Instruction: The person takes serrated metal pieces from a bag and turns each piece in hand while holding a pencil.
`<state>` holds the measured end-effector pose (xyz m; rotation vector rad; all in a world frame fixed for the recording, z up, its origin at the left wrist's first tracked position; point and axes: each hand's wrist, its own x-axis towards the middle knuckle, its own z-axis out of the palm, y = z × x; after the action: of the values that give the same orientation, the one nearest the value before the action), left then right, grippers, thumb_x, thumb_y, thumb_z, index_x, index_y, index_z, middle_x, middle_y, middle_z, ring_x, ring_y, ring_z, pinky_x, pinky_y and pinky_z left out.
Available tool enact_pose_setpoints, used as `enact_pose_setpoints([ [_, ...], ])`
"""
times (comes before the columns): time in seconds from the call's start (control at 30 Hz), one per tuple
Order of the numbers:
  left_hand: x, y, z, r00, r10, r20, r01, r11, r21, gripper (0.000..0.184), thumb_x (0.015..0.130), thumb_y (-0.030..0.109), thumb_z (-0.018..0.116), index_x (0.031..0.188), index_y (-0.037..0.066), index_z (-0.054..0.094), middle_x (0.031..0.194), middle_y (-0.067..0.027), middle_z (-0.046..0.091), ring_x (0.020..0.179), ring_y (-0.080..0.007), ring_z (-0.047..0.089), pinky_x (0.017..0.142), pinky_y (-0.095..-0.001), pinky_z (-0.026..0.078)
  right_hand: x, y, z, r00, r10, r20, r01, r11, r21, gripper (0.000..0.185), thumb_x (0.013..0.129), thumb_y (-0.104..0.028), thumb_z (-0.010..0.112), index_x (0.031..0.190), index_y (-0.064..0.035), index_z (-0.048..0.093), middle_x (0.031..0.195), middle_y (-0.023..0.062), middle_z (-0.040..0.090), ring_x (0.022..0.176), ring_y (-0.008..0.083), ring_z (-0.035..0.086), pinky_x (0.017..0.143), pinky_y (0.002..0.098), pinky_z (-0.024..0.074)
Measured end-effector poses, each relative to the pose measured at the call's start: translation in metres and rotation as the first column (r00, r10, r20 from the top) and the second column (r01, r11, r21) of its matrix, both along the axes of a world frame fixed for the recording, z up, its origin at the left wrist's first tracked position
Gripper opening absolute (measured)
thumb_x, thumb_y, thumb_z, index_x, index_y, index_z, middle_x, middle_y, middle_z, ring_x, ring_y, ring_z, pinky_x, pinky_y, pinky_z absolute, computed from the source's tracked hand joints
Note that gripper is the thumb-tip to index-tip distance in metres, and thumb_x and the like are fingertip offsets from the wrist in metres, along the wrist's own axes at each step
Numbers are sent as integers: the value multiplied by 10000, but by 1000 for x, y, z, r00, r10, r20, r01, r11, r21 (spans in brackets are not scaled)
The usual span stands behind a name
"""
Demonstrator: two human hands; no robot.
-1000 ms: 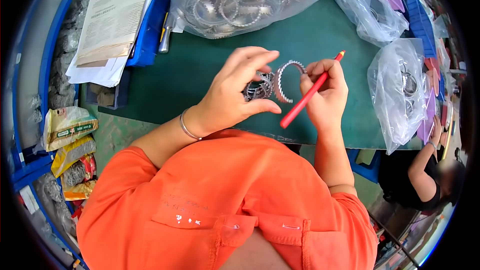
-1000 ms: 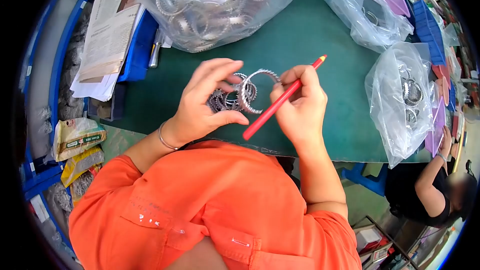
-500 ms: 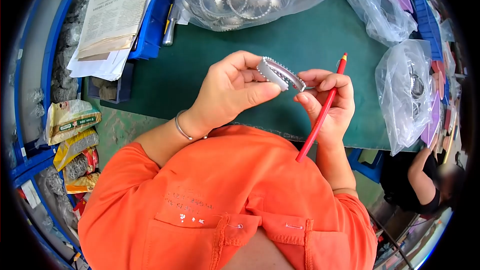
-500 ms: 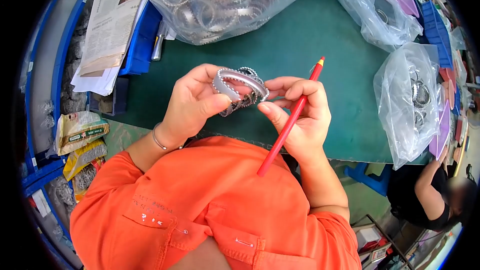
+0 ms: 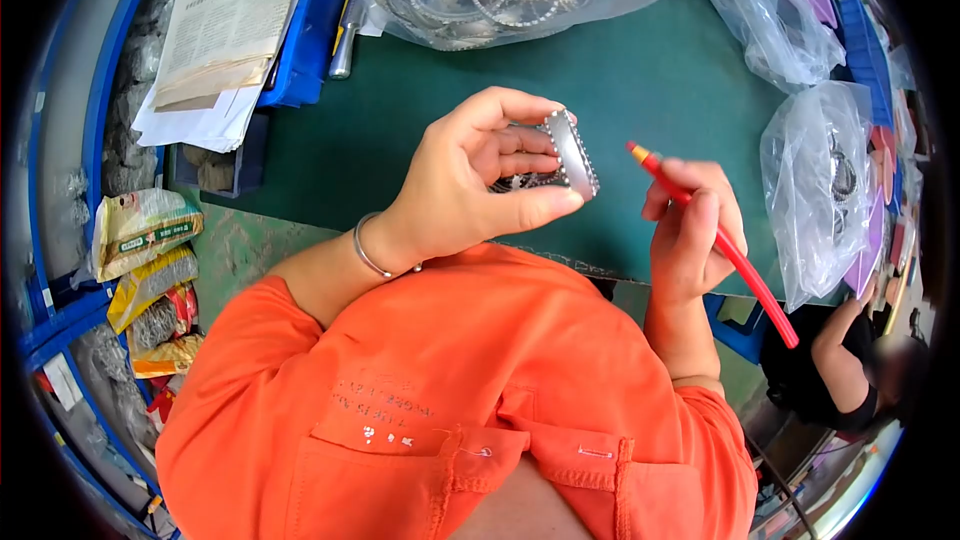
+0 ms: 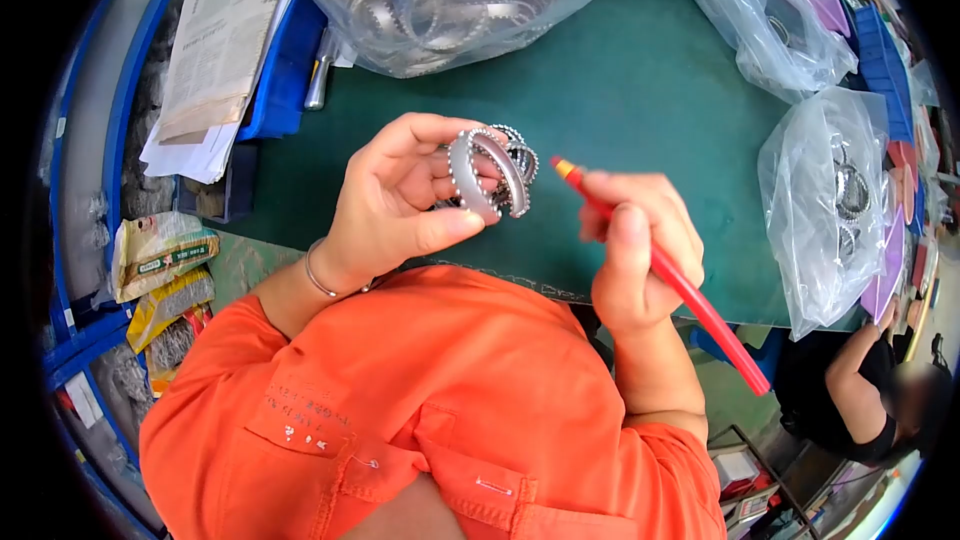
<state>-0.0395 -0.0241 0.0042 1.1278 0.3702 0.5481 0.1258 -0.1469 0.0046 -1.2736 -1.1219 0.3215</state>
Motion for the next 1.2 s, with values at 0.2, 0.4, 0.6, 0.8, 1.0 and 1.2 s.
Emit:
enact_pose_setpoints([
  [0.2, -1, 1, -4, 993, -34, 109, 7, 970, 244, 620, 618, -53, 716, 1169, -1, 437, 1224, -183, 444, 1089, -220, 506, 927, -347, 428, -11, 4, 8, 992, 28, 125, -27, 1000, -3, 70, 816, 13, 525, 749, 29, 537, 640, 120, 586, 514, 183, 550, 482, 267, 457],
  [0.4, 0, -1, -2, 995, -37, 96, 3, 943, 334, 629, 601, -20, 769, 1153, 14, 470, 1178, -128, 464, 1073, -201, 509, 908, -318, 448, -16, 14, 5, 978, 42, 205, -40, 999, -15, 77, 787, 43, 560, 728, 9, 523, 640, 107, 591, 511, 194, 548, 474, 271, 454],
  [0.6, 0, -2, -4, 996, -46, 76, 17, 939, 342, 608, 610, -57, 729, 1145, -8, 445, 1206, -183, 445, 1083, -230, 505, 919, -350, 432, -14, 20, 2, 945, 63, 322, -87, 994, 60, 84, 737, 81, 584, 715, 15, 536, 637, 99, 585, 506, 200, 544, 461, 278, 449],
  [0.8, 0, -1, -4, 997, -28, 73, 3, 947, 321, 608, 610, -58, 731, 1144, -9, 443, 1199, -175, 450, 1083, -230, 507, 923, -350, 431, -5, 7, 0, 925, -133, 357, 117, 991, 66, 37, 757, 62, 543, 731, 38, 532, 656, 133, 579, 541, 228, 564, 491, 293, 477],
  [1.0, 1, -1, 4, 994, -17, 112, 8, 996, 85, 625, 640, -97, 660, 1194, 1, 387, 1196, -191, 460, 1082, -252, 516, 925, -361, 439, -4, 9, 0, 994, 28, 108, -23, 999, -40, 124, 850, -95, 557, 848, 29, 560, 826, 157, 612, 717, 231, 601, 651, 304, 484],
  [1.2, 3, 6, 5, 996, -85, 27, 86, 860, -503, 485, 893, 346, 386, 1203, -29, 390, 1113, -246, 529, 1017, -349, 556, 893, -435, 448, -11, 18, -7, 972, 55, 227, -59, 998, 12, 315, 638, -7, 742, 858, -15, 517, 854, 161, 624, 737, 258, 593, 653, 309, 473],
])
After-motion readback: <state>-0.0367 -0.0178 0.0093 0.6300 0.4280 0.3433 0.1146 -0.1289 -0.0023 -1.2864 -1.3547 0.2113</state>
